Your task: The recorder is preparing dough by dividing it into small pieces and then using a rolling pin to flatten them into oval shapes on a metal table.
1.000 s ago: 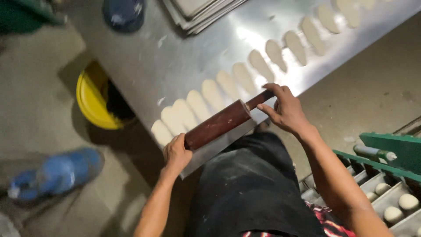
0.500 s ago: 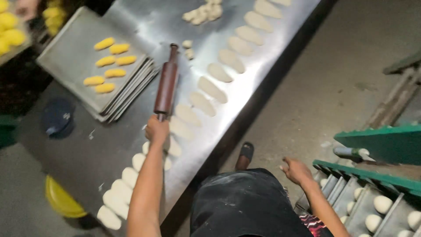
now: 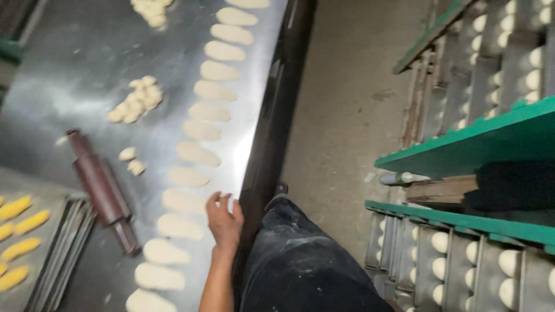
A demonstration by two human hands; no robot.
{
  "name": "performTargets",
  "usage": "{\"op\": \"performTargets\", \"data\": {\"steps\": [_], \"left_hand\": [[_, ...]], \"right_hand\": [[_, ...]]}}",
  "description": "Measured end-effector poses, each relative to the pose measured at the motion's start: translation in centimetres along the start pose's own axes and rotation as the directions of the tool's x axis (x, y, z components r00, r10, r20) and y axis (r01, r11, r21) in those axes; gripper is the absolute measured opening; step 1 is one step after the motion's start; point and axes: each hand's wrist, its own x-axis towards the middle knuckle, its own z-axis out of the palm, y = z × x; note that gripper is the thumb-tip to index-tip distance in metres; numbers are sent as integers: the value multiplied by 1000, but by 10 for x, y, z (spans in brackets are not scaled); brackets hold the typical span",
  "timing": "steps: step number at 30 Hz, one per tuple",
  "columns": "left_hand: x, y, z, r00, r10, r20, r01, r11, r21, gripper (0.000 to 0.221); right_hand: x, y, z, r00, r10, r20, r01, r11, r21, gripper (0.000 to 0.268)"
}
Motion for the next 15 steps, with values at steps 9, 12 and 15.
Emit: {"op": "performTargets", "data": {"steps": [9, 12, 15], "left_hand": [[123, 104, 136, 868, 279, 412, -157, 939, -306, 18], [193, 132, 173, 815, 334, 474, -190, 926, -326, 16], [283, 167, 212, 779, 398, 485, -255, 907, -335, 17]], "right_hand": [[232, -123, -133, 950, -306, 61, 274, 911, 308, 29], [231, -218, -216, 951, -310, 21, 232, 755, 614, 28], [263, -319, -270, 951, -307, -33, 277, 802, 530, 29]]}}
